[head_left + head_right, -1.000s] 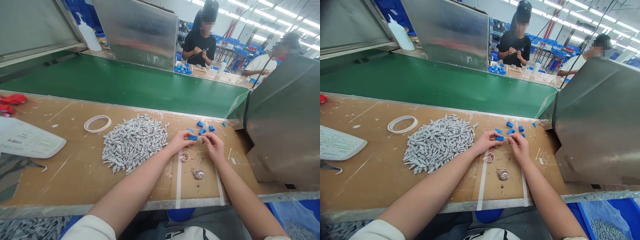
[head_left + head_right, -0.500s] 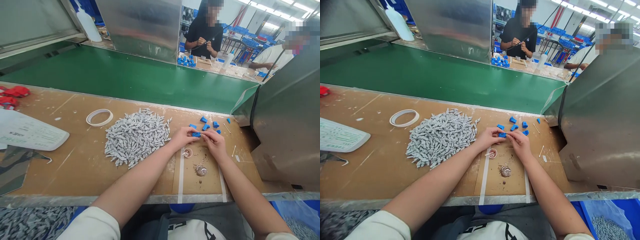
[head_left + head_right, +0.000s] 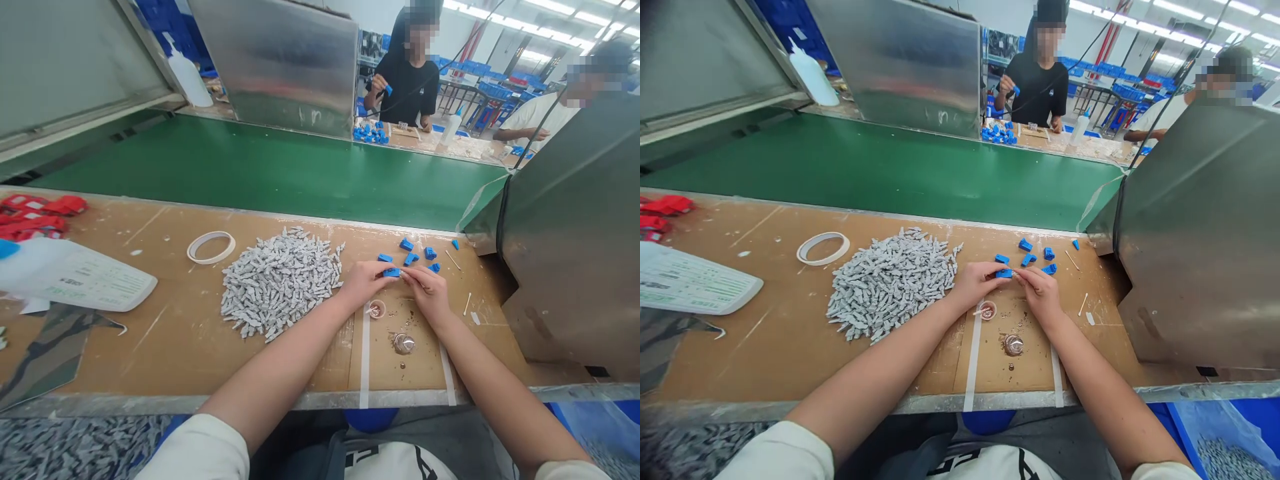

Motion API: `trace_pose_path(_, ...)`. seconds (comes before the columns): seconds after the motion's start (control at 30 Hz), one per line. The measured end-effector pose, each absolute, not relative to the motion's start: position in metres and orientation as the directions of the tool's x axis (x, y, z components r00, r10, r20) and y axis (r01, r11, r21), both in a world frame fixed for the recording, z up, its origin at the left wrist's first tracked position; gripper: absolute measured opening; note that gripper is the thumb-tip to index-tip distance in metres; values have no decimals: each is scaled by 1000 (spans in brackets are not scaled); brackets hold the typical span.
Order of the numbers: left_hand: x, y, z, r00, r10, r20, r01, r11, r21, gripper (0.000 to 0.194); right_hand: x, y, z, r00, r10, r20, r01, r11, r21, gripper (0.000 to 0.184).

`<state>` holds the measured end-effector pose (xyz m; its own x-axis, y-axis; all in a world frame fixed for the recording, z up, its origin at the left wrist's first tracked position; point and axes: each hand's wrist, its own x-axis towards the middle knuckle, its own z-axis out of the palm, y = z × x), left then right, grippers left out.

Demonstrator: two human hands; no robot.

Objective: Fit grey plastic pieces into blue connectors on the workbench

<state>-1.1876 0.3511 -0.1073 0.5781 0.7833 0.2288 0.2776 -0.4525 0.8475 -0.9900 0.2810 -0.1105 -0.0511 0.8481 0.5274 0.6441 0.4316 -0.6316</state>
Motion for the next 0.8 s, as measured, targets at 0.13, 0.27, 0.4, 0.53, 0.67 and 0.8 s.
trace_pose_path(0.13, -1185, 362, -93, 551, 802, 230, 381, -487, 786, 24, -984, 287, -113, 30, 841, 541, 622, 408, -669, 34)
trace_pose_path(0.27, -1173, 398, -79, 463, 875, 144, 666, -450, 595, 21, -974, 289, -115, 151, 820, 552, 625, 354, -696, 39)
trace_pose_path(0.4, -1169, 419, -68, 516, 846, 134, 706, -509, 492, 28, -967, 281, -115, 127, 836, 534, 604, 362, -710, 38)
trace_pose_path(0.53, -1172, 400, -66, 738, 659, 143, 577, -727, 371, 27, -969, 274, -103, 184, 807, 561, 561, 382, -734, 36)
trace_pose_path(0.67, -1177, 375, -71, 712, 694, 103, 621, -692, 367, 29, -978, 290, -77, 164, 818, 551, 514, 405, -756, 36)
trace_pose_path(0.8, -1209, 365, -62, 532, 816, 225, 617, -556, 557, 29, -1000, 337, -58, 10, 852, 523, 563, 428, -707, 35)
